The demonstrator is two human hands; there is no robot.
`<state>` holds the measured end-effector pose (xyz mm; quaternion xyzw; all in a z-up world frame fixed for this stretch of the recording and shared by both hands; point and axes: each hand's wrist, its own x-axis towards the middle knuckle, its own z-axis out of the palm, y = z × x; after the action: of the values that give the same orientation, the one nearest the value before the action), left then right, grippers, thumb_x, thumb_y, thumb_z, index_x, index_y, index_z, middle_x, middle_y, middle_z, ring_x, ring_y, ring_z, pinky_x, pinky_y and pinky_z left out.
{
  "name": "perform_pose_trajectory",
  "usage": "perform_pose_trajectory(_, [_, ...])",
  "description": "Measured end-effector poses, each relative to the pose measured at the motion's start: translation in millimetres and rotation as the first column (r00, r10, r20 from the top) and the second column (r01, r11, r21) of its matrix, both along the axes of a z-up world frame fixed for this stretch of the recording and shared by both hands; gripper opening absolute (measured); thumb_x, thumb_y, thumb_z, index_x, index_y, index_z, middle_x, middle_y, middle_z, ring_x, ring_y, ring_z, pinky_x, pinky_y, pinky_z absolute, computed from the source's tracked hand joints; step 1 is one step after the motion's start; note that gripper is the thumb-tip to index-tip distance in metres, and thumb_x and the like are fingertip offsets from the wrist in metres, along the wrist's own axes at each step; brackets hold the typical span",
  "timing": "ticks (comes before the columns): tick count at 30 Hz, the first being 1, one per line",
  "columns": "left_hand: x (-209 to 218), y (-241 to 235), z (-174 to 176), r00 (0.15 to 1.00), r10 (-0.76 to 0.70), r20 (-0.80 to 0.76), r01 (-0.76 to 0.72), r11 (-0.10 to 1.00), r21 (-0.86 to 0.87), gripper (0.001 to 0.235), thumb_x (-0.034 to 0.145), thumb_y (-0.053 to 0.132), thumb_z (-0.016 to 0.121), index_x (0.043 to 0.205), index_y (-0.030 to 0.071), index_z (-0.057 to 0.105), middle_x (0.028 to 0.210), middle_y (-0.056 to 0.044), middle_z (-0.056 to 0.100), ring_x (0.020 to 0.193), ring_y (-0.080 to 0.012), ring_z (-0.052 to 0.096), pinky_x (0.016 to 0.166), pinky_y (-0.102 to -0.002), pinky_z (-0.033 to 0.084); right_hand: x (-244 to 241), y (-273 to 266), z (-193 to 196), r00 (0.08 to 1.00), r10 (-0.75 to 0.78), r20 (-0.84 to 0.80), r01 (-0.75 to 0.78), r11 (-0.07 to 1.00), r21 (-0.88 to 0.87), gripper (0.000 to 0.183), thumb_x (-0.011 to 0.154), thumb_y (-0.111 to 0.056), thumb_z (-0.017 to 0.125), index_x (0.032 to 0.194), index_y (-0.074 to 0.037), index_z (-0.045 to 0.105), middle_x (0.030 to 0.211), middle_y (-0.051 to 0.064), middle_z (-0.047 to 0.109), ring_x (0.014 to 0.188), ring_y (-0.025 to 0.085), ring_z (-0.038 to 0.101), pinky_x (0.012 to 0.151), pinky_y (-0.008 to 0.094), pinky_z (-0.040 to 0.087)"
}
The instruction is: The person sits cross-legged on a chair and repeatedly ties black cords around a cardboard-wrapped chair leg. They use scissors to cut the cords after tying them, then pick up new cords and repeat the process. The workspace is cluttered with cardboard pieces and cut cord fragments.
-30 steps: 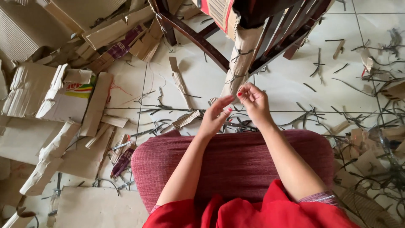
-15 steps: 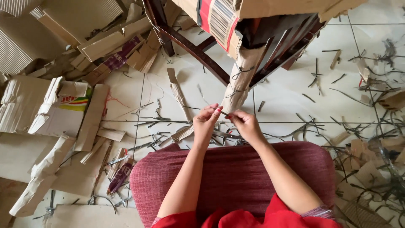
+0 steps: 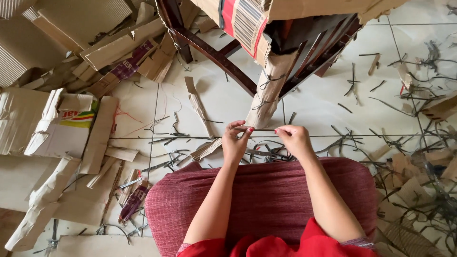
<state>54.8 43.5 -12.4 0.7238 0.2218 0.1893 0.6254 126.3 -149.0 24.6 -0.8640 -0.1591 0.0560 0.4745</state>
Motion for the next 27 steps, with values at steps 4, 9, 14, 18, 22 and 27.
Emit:
perform_pose_trajectory(4, [0.1, -0.2, 2.4, 1.000, 0.004, -0.005, -0.004, 1.000, 0.002, 0.014, 0.086, 0.024, 0.084, 0.091, 0.011, 0.081, 0.120, -0.012, 0.070, 0.112, -0.0296, 0.066, 0.102, -0.044, 0.047, 19.5, -39.2, -9.6, 0.999, -0.044, 0.006, 0.044, 0.999, 0.003, 0.012, 0.090, -0.008, 0.077, 0.100, -0.005, 0.083, 0.089, 0.019, 0.078, 0.084, 0.027, 0.074, 0.080, 0.040, 0.057])
perform_pose_trajectory(9, [4.0, 7.4, -11.8, 0.995, 0.054, -0.084, -0.056, 0.998, -0.023, 0.021, 0.093, 0.030, 0.078, 0.097, 0.011, 0.080, 0.123, -0.015, 0.070, 0.113, -0.0330, 0.068, 0.098, -0.045, 0.050, 36.4, -85.5, -9.0, 0.948, -0.312, -0.057, 0.298, 0.938, -0.178, 0.015, 0.090, -0.020, 0.077, 0.104, -0.016, 0.083, 0.096, 0.010, 0.078, 0.099, 0.030, 0.072, 0.087, 0.042, 0.056])
perform_pose_trajectory(14, [5.0, 11.4, -5.1, 0.986, 0.105, -0.129, -0.119, 0.988, -0.102, 0.025, 0.093, 0.035, 0.077, 0.100, 0.011, 0.080, 0.124, -0.013, 0.071, 0.114, -0.0326, 0.069, 0.097, -0.046, 0.052, 71.2, -122.0, -46.8, 0.904, -0.424, -0.060, 0.408, 0.895, -0.184, 0.016, 0.090, -0.027, 0.080, 0.106, -0.023, 0.081, 0.095, 0.005, 0.077, 0.097, 0.026, 0.072, 0.086, 0.039, 0.056])
perform_pose_trajectory(18, [6.6, 10.6, -5.3, 0.981, 0.121, -0.153, -0.141, 0.982, -0.129, 0.025, 0.095, 0.036, 0.072, 0.102, 0.013, 0.080, 0.124, -0.012, 0.072, 0.115, -0.0311, 0.069, 0.096, -0.043, 0.054, 87.6, -111.5, -59.1, 0.860, -0.481, -0.170, 0.466, 0.876, -0.120, 0.020, 0.090, -0.034, 0.081, 0.108, -0.026, 0.081, 0.099, 0.005, 0.077, 0.101, 0.025, 0.071, 0.087, 0.038, 0.055])
perform_pose_trajectory(22, [10.2, 7.9, -3.3, 0.980, 0.122, -0.158, -0.149, 0.973, -0.177, 0.021, 0.096, 0.028, 0.069, 0.107, 0.013, 0.080, 0.124, -0.014, 0.072, 0.113, -0.0276, 0.070, 0.094, -0.040, 0.055, 85.1, -67.7, -22.5, 0.777, -0.396, -0.490, 0.497, 0.863, 0.089, 0.026, 0.097, -0.025, 0.072, 0.111, -0.003, 0.073, 0.061, -0.002, 0.049, 0.045, 0.004, 0.040, 0.036, 0.019, 0.032])
perform_pose_trajectory(27, [6.1, 2.3, 13.6, 0.979, 0.086, -0.184, -0.116, 0.981, -0.158, 0.030, 0.085, 0.011, 0.069, 0.113, 0.014, 0.077, 0.127, -0.016, 0.066, 0.118, -0.0310, 0.067, 0.099, -0.042, 0.054, 114.9, -56.0, -118.9, 0.624, -0.391, -0.677, 0.526, 0.851, -0.008, 0.026, 0.095, -0.021, 0.072, 0.083, 0.002, 0.069, 0.052, -0.002, 0.045, 0.039, 0.006, 0.039, 0.032, 0.020, 0.029])
